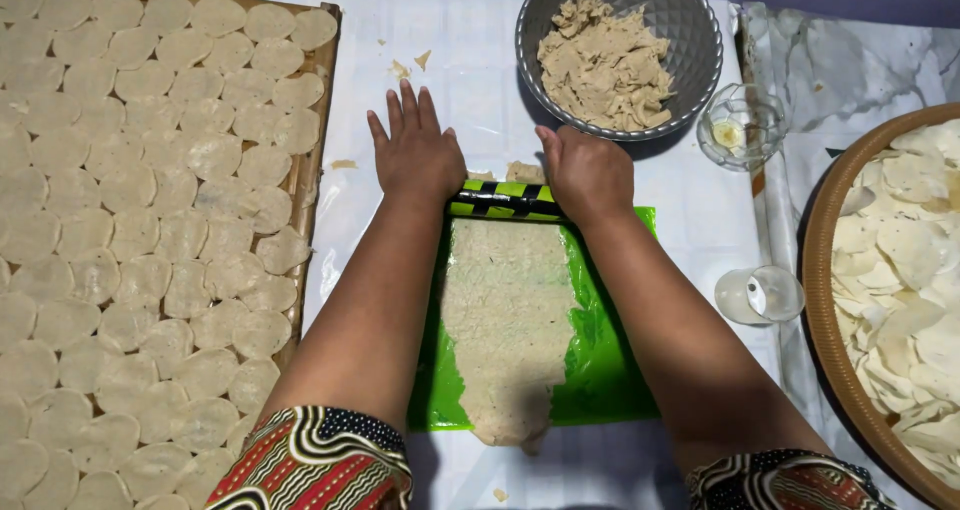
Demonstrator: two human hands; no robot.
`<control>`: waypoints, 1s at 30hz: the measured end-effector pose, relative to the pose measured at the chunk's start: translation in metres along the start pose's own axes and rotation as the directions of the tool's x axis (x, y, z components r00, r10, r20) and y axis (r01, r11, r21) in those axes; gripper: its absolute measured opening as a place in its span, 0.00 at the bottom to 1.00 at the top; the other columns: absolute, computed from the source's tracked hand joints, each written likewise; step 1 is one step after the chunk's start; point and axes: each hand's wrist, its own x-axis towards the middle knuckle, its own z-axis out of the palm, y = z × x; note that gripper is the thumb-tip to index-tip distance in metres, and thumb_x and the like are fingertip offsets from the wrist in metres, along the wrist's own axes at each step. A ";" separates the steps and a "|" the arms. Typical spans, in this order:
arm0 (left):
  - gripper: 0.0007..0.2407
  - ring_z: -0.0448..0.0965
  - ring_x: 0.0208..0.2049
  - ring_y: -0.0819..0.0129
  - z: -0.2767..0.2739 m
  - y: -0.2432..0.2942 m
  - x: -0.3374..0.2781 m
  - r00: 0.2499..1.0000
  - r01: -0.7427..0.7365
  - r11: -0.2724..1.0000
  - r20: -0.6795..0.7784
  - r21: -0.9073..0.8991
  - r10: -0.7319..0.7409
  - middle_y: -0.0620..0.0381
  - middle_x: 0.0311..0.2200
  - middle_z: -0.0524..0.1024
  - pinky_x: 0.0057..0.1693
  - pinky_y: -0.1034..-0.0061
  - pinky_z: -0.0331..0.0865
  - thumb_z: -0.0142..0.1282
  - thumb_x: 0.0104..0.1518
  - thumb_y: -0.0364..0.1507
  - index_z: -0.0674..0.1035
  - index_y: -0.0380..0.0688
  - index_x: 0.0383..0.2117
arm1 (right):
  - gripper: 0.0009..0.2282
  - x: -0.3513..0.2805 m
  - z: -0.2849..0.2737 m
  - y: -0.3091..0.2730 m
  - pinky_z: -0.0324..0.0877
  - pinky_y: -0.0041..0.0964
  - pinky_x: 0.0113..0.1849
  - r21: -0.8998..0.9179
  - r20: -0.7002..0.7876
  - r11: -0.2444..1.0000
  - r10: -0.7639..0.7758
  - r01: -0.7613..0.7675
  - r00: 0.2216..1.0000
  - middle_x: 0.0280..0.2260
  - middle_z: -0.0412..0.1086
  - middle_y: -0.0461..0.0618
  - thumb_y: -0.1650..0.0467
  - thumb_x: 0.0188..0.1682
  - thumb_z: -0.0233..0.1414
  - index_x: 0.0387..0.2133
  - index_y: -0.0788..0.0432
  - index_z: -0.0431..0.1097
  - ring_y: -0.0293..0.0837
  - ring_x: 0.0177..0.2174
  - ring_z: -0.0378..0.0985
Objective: Preparing and cutting out circular dough rounds and placing them on a drying rack.
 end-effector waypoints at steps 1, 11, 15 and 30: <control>0.27 0.29 0.76 0.55 0.001 0.000 0.004 1.000 0.014 1.000 -0.014 -0.007 -0.014 0.49 0.75 0.33 0.74 0.49 0.17 0.27 0.69 0.40 0.46 0.45 0.73 | 0.23 -0.005 -0.003 0.001 0.71 0.51 0.31 0.053 -0.110 0.996 -0.060 0.066 0.992 0.20 0.70 0.50 0.48 0.61 0.38 0.26 0.46 0.68 0.57 0.28 0.80; 0.27 0.33 0.75 0.47 0.001 -0.023 0.003 0.965 -0.176 0.805 -0.262 -0.566 0.027 0.40 0.75 0.37 0.76 0.51 0.36 0.26 0.74 0.42 0.47 0.38 0.73 | 0.27 -0.042 -0.067 0.002 0.59 0.49 0.56 0.106 0.341 0.963 -0.270 0.249 0.900 0.48 0.69 0.48 0.59 0.44 0.61 0.57 0.49 0.65 0.50 0.53 0.67; 0.26 0.35 0.75 0.41 0.001 -0.038 -0.048 0.939 -0.310 0.710 -0.322 -0.633 0.123 0.35 0.74 0.39 0.76 0.47 0.33 0.28 0.74 0.39 0.47 0.34 0.72 | 0.24 -0.077 -0.093 -0.006 0.59 0.47 0.55 0.025 0.245 0.958 -0.283 0.286 0.927 0.46 0.67 0.44 0.58 0.45 0.59 0.55 0.46 0.65 0.47 0.52 0.67; 0.32 0.26 0.76 0.51 0.023 -0.019 -0.139 0.977 -0.151 0.985 -0.162 -0.087 0.136 0.43 0.75 0.32 0.73 0.46 0.17 0.37 0.67 0.45 0.47 0.42 0.74 | 0.25 -0.110 -0.080 -0.023 0.27 0.75 0.62 0.077 0.371 0.995 0.025 -0.058 0.928 0.71 0.46 0.64 0.54 0.62 0.30 0.68 0.50 0.57 0.58 0.70 0.41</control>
